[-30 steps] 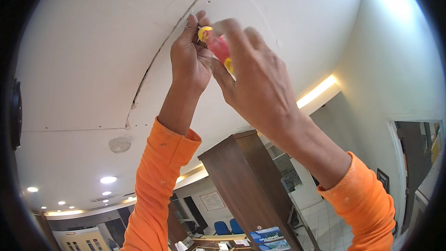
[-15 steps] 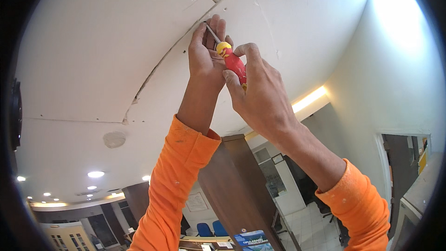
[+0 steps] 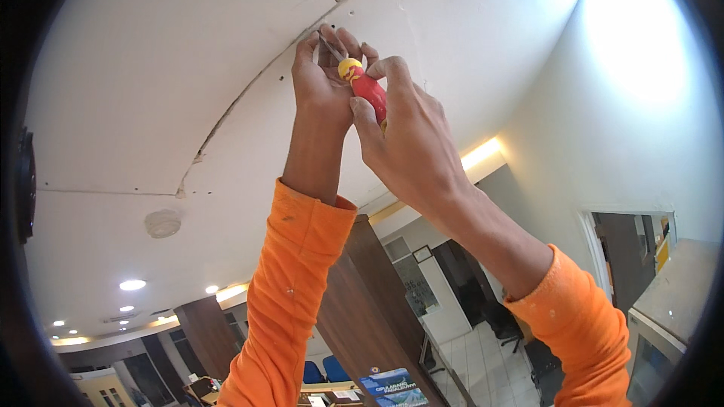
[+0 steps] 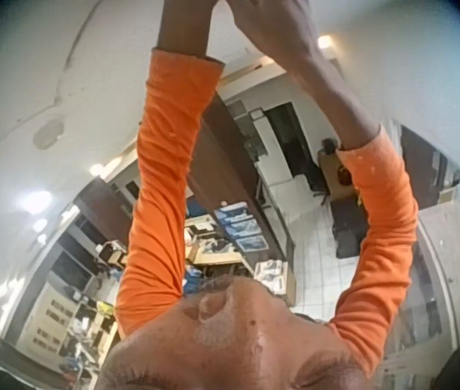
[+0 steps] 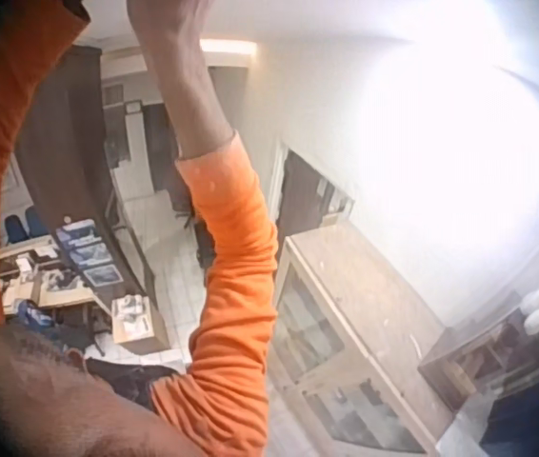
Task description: The person climbs a stepladder in an office and uses a screwdriver to pry and remove a section of the ceiling panel. They work on the seam between panels, lifting and detaching the panel from its mounting.
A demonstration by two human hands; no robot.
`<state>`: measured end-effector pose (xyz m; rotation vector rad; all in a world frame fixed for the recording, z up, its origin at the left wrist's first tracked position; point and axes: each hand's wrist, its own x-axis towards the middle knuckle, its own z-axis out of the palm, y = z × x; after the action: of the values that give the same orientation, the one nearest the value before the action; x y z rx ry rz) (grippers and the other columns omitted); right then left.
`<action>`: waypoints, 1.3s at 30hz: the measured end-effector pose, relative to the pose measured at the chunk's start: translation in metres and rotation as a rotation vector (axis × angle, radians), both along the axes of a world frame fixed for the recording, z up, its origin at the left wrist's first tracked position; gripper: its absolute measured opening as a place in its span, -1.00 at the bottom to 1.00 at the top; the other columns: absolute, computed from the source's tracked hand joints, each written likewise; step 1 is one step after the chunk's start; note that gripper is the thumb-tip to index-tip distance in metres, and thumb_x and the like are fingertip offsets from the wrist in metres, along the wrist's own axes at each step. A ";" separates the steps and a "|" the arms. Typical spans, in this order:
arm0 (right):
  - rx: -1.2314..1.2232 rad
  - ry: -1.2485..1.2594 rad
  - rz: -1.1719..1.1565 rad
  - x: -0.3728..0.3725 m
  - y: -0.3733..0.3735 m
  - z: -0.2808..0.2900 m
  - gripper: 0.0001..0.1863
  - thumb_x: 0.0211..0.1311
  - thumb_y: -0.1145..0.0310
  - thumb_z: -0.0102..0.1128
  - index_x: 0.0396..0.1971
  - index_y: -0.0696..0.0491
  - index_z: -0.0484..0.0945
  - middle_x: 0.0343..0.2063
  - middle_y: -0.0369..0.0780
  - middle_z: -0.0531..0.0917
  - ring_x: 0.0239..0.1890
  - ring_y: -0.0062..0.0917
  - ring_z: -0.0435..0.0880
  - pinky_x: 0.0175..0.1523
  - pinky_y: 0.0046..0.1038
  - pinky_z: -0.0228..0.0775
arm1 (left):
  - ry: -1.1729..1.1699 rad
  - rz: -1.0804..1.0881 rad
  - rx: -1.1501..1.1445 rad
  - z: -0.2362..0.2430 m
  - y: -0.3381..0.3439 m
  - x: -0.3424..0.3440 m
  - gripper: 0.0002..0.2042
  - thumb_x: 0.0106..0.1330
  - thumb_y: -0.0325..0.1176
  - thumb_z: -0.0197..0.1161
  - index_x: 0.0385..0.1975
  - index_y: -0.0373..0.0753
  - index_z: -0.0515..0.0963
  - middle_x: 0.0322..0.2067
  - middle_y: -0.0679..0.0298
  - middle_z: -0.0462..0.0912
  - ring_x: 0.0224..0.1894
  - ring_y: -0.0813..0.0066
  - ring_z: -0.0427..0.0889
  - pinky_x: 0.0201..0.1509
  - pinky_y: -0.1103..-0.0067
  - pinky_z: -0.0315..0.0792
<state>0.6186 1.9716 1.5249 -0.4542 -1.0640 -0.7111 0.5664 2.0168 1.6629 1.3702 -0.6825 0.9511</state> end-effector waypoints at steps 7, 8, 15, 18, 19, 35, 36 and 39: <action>0.151 0.043 -0.266 0.008 0.006 -0.010 -0.71 0.49 0.36 0.19 0.09 0.12 0.44 -0.38 -0.05 0.70 -0.41 -0.31 0.68 -0.23 -0.29 0.48 | 0.018 0.318 -0.077 -0.002 -0.024 -0.011 -0.82 0.53 -0.21 0.11 0.04 0.00 0.48 0.02 0.58 0.69 0.18 0.56 0.62 0.39 0.29 0.23; 0.119 0.068 -0.242 0.007 0.000 -0.018 -0.72 0.48 0.37 0.20 0.06 0.14 0.44 -0.35 -0.02 0.70 -0.39 -0.26 0.70 -0.23 -0.26 0.49 | 0.030 0.300 -0.082 0.001 -0.021 -0.008 -0.83 0.51 -0.19 0.13 0.01 0.04 0.50 -0.02 0.63 0.68 0.10 0.58 0.64 0.35 0.31 0.23; 0.017 0.227 -0.241 0.025 -0.022 -0.131 -0.71 0.45 0.40 0.20 0.07 0.15 0.46 -0.34 -0.10 0.63 -0.43 -0.53 0.59 -0.30 -0.43 0.42 | -0.063 0.076 -0.280 -0.005 -0.032 0.012 -0.84 0.42 -0.22 0.16 -0.10 -0.07 0.49 -0.27 0.54 0.56 -0.18 0.64 0.56 -0.10 0.55 0.36; -0.183 0.405 0.013 0.013 -0.042 -0.179 -0.68 0.48 0.35 0.17 0.12 0.14 0.46 -0.29 -0.18 0.59 -0.45 -0.65 0.50 -0.34 -0.53 0.37 | -0.121 0.054 -0.335 -0.003 -0.033 0.013 -0.89 0.42 -0.29 0.13 -0.18 -0.14 0.48 -0.28 0.48 0.56 -0.28 0.58 0.61 -0.25 0.54 0.40; -0.181 0.423 0.021 0.014 -0.043 -0.194 -0.68 0.50 0.32 0.16 0.12 0.14 0.46 -0.28 -0.20 0.57 -0.45 -0.68 0.49 -0.35 -0.56 0.36 | -0.141 0.106 -0.337 -0.004 -0.036 0.015 -0.89 0.42 -0.29 0.13 -0.19 -0.14 0.47 -0.28 0.48 0.55 -0.28 0.58 0.60 -0.24 0.54 0.40; -0.233 0.624 0.431 0.004 -0.026 -0.275 -0.73 0.59 0.34 0.04 0.16 0.08 0.35 -0.41 -0.32 0.43 -0.74 -0.83 0.32 -0.69 -0.73 0.18 | -0.358 0.593 -0.096 -0.026 -0.038 0.023 -0.65 0.51 -0.24 0.17 0.18 -0.27 0.50 0.03 0.27 0.65 -0.12 0.39 0.70 0.01 0.43 0.52; -0.247 0.631 0.435 0.004 -0.024 -0.280 -0.73 0.59 0.33 0.04 0.15 0.08 0.35 -0.41 -0.32 0.43 -0.74 -0.83 0.32 -0.70 -0.73 0.18 | -0.365 0.605 -0.063 -0.026 -0.034 0.022 -0.65 0.50 -0.24 0.18 0.17 -0.27 0.51 0.02 0.27 0.66 -0.13 0.39 0.70 0.00 0.44 0.52; -0.275 0.649 0.455 0.002 -0.021 -0.290 -0.74 0.59 0.32 0.05 0.13 0.08 0.35 -0.41 -0.32 0.42 -0.75 -0.83 0.31 -0.71 -0.72 0.19 | -0.376 0.615 -0.066 -0.024 -0.033 0.023 -0.67 0.46 -0.25 0.19 0.12 -0.26 0.52 -0.01 0.28 0.66 -0.14 0.40 0.69 -0.03 0.45 0.51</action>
<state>0.6201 1.9510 1.2347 -0.5995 -0.6075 0.0072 0.5894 1.9839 1.6387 1.3792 -0.4996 1.7363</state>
